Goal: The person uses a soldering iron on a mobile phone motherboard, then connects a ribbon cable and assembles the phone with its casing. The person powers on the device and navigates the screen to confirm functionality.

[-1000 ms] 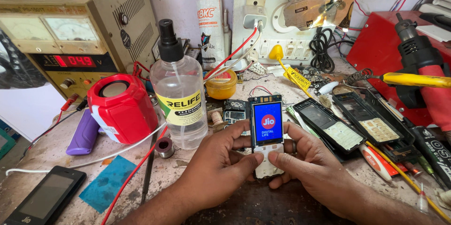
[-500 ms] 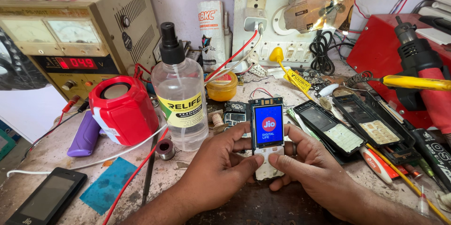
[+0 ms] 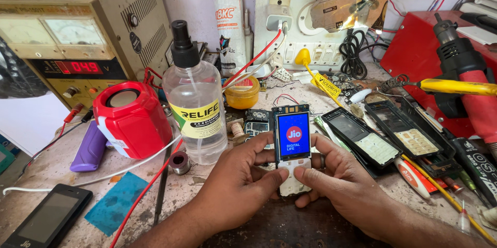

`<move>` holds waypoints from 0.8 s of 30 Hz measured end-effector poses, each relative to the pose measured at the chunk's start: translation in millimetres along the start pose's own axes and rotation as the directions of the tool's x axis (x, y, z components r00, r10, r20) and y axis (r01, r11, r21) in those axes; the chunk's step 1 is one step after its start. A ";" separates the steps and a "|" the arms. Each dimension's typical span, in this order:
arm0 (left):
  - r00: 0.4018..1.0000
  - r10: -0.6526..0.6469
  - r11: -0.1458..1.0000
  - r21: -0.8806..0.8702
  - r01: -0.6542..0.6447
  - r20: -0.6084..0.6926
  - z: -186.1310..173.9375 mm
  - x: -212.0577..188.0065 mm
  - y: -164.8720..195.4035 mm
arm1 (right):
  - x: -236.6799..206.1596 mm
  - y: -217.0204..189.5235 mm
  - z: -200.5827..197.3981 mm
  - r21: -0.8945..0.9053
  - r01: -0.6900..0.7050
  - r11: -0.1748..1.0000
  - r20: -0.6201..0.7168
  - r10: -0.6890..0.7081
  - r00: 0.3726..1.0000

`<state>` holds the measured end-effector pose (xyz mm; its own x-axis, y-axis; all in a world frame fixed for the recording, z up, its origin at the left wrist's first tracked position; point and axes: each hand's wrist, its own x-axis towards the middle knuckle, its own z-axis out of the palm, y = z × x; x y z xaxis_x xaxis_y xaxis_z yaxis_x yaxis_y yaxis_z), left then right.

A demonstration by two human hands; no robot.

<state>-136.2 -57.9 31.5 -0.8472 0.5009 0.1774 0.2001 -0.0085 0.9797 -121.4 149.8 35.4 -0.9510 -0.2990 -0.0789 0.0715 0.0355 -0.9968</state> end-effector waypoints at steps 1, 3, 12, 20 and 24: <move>1.000 0.012 1.000 -0.003 -0.012 0.003 -0.1 -0.1 0.0 | 0.1 0.2 -0.1 -0.001 0.002 1.000 0.001 -0.002 1.000; 0.999 0.035 0.999 -0.008 -0.035 0.009 -0.1 -0.2 0.1 | 0.4 0.4 -0.4 0.006 -0.002 1.000 0.001 0.002 1.000; 0.999 0.044 0.999 -0.015 -0.043 0.018 0.8 0.0 -0.4 | 0.2 1.9 -1.8 0.002 -0.008 1.000 -0.010 0.008 1.000; 0.999 0.034 0.999 -0.009 -0.034 0.016 1.2 1.2 1.5 | 0.2 -1.3 -3.4 0.017 -0.006 1.000 0.001 0.006 1.000; 0.999 0.038 0.999 -0.011 -0.037 0.014 1.5 1.5 0.5 | 0.0 -2.1 -2.4 0.007 -0.010 1.000 -0.003 0.010 1.000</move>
<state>-136.6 -55.9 32.1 -0.8322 0.5121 0.2128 0.2263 -0.0367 0.9734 -122.3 152.0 37.5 -0.9511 -0.2960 -0.0886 0.0828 0.0321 -0.9960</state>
